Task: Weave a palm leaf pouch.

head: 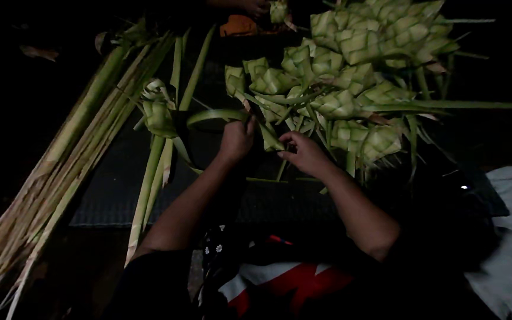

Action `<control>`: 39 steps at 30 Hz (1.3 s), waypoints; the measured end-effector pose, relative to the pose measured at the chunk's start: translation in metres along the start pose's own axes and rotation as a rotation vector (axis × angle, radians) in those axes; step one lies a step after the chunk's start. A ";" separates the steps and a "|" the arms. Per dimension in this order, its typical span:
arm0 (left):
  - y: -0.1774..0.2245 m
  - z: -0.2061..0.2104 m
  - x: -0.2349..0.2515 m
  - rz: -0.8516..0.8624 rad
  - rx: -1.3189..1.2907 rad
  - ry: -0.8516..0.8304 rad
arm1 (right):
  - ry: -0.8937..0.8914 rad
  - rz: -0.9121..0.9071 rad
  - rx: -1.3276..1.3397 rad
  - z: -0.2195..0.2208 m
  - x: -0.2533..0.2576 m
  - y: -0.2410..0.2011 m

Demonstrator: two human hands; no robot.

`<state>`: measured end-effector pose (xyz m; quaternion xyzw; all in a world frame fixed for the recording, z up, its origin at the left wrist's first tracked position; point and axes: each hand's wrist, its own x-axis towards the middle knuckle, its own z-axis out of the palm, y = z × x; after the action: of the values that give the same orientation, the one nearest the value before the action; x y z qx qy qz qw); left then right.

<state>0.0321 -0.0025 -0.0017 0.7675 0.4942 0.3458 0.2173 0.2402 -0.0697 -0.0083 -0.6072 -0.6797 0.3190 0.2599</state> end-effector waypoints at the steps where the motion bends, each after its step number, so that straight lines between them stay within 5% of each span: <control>1: 0.000 -0.002 0.001 -0.032 0.006 0.002 | 0.000 0.006 0.007 0.000 -0.001 0.000; 8: 0.002 0.000 -0.006 -0.053 -0.028 0.000 | 0.136 -0.143 -0.134 0.004 -0.009 -0.018; 12: 0.010 -0.008 -0.003 -0.160 -0.043 -0.087 | 0.182 -0.083 -0.182 0.015 -0.006 -0.018; 19: -0.006 -0.013 -0.008 -0.470 -0.552 0.015 | 0.189 -0.018 -0.100 0.016 -0.014 -0.008; 22: 0.000 -0.015 -0.011 -0.358 -0.631 -0.029 | 0.196 -0.039 -0.072 0.015 -0.018 -0.008; 29: 0.005 -0.001 -0.015 0.074 -0.229 -0.240 | 0.247 -0.060 -0.054 0.018 -0.026 -0.011; 34: 0.014 0.000 -0.020 -0.039 -0.173 -0.191 | 0.205 -0.019 -0.076 0.021 -0.029 -0.009; 39: 0.016 0.000 -0.018 0.172 -0.078 -0.330 | 0.142 -0.037 -0.077 0.012 -0.022 -0.020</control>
<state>0.0370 -0.0252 0.0029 0.8442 0.3706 0.2513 0.2948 0.2206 -0.0939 -0.0006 -0.6253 -0.6823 0.2440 0.2896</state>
